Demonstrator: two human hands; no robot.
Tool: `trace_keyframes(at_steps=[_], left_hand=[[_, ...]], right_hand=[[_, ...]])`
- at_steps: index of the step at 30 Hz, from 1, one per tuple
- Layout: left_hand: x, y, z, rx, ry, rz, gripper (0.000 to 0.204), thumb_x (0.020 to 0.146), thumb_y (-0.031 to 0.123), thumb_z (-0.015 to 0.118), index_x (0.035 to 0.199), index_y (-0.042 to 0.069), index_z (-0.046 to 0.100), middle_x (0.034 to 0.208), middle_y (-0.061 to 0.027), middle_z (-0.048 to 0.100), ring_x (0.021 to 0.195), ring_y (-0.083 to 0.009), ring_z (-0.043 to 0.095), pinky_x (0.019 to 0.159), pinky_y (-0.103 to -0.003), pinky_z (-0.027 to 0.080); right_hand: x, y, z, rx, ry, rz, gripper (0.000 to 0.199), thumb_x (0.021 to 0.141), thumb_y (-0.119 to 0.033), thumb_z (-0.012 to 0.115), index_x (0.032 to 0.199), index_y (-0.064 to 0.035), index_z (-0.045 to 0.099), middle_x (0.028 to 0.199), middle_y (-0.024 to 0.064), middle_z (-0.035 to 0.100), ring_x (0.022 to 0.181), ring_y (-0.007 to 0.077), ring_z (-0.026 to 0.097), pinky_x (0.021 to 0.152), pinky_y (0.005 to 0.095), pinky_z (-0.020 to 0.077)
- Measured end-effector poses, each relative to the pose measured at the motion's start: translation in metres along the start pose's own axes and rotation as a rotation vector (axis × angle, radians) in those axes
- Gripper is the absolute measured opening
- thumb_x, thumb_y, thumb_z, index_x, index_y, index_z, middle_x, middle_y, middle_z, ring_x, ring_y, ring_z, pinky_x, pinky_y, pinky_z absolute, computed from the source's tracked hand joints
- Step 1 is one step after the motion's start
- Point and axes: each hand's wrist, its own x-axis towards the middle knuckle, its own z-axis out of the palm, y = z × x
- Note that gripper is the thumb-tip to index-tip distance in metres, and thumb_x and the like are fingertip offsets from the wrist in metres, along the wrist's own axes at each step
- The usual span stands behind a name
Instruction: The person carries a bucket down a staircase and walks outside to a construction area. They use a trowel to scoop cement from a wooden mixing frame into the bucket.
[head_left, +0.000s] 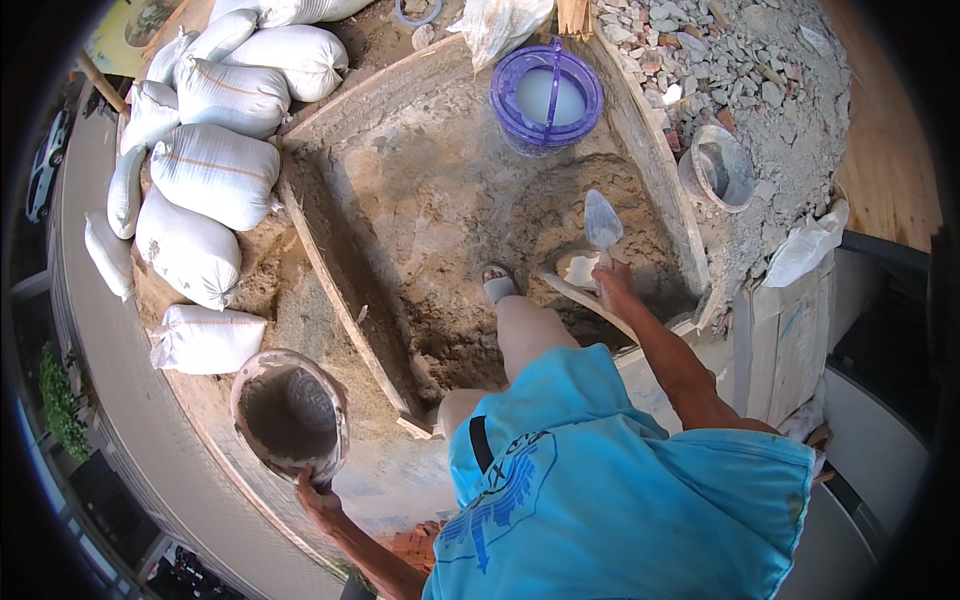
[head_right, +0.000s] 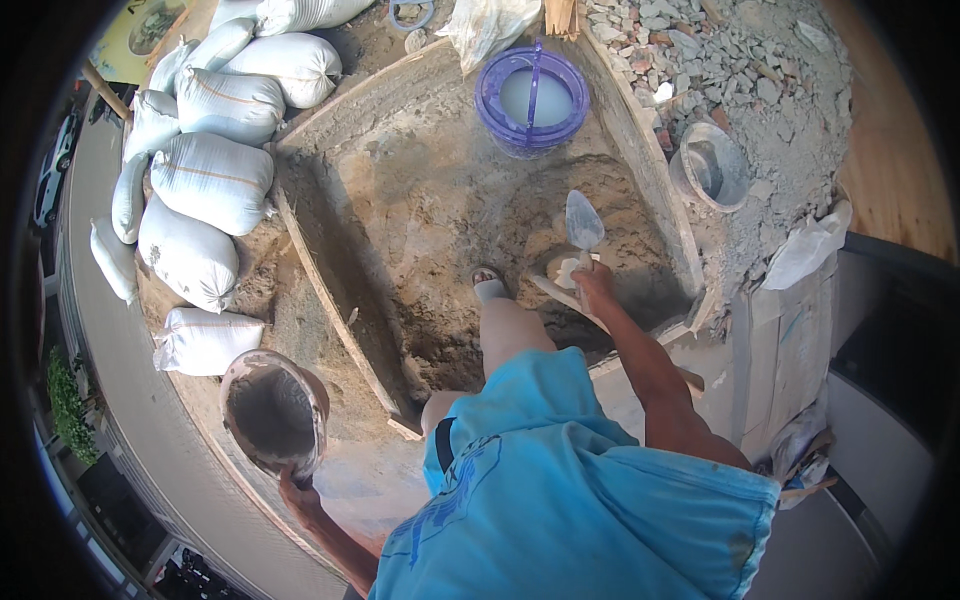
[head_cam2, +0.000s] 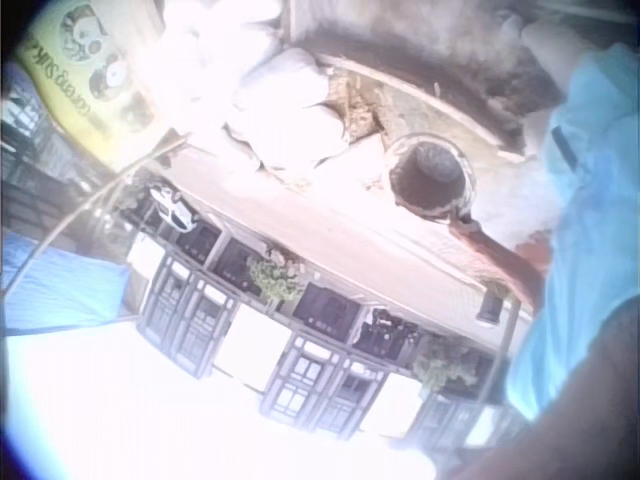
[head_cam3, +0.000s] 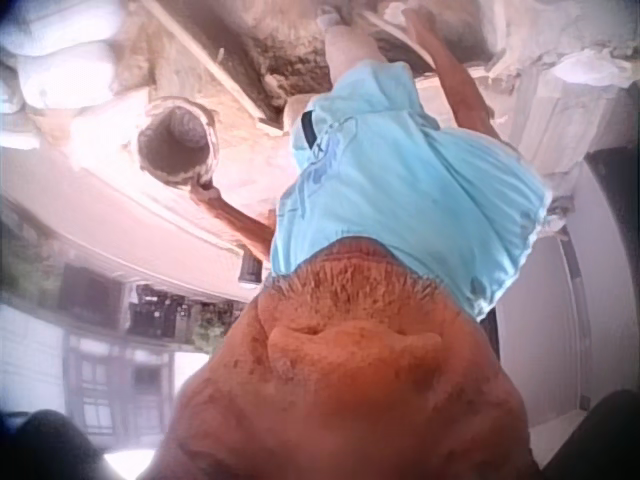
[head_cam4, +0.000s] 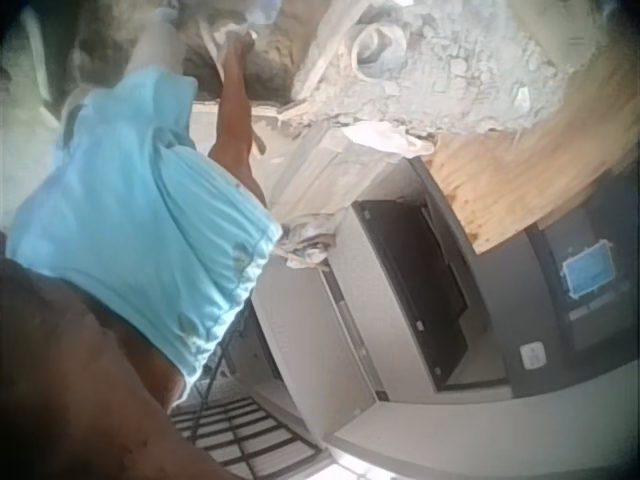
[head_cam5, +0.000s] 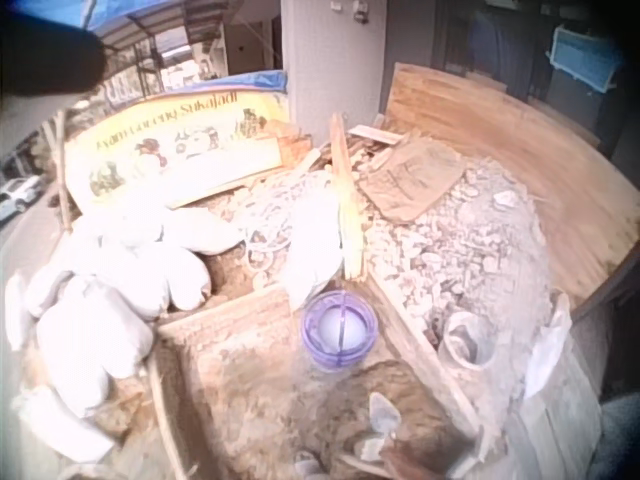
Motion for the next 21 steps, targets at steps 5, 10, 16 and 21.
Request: trace_keyframes(at_steps=[5, 10, 16, 21], left_hand=[[0.056, 0.033, 0.037, -0.125, 0.002, -0.112, 0.032, 0.076, 0.022, 0.062, 0.09, -0.006, 0.063, 0.096, -0.0181, 0.058, 0.092, -0.0273, 0.056, 0.079, -0.036, 0.048], [0.129, 0.043, 0.078, -0.031, -0.175, 0.104, 0.028, 0.074, 0.017, 0.059, 0.095, -0.003, 0.062, 0.099, -0.0182, 0.057, 0.092, -0.0287, 0.056, 0.075, -0.037, 0.051], [0.206, 0.053, 0.139, 0.352, -0.324, 0.653, 0.031, 0.079, 0.001, 0.046, 0.107, 0.002, 0.06, 0.099, -0.0191, 0.053, 0.094, -0.0327, 0.056, 0.069, -0.037, 0.055], [0.289, 0.056, 0.201, 0.151, -0.469, 0.521, 0.029, 0.082, 0.004, 0.047, 0.108, 0.005, 0.06, 0.099, -0.0175, 0.054, 0.093, -0.0279, 0.054, 0.076, -0.036, 0.051]], right_hand=[[0.003, -0.017, 0.013, 0.089, 0.045, -0.074, 0.014, 0.075, -0.009, 0.061, 0.087, -0.005, 0.054, 0.064, 0.0041, 0.051, 0.048, 0.0141, 0.05, 0.042, 0.0291, 0.0421], [-0.013, -0.035, 0.022, 0.24, 0.042, -0.191, 0.013, 0.078, -0.011, 0.058, 0.089, -0.0057, 0.054, 0.064, 0.0033, 0.051, 0.046, 0.0131, 0.049, 0.04, 0.0291, 0.0413], [-0.022, -0.085, 0.043, 0.176, 0.138, -0.125, 0.014, 0.076, -0.012, 0.058, 0.087, -0.0044, 0.054, 0.063, 0.0028, 0.05, 0.044, 0.0124, 0.047, 0.039, 0.0276, 0.0388], [-0.011, -0.115, 0.081, 0.133, 0.109, -0.287, 0.017, 0.073, -0.009, 0.06, 0.088, -0.0039, 0.055, 0.062, 0.002, 0.05, 0.043, 0.0109, 0.045, 0.04, 0.0274, 0.0397]])
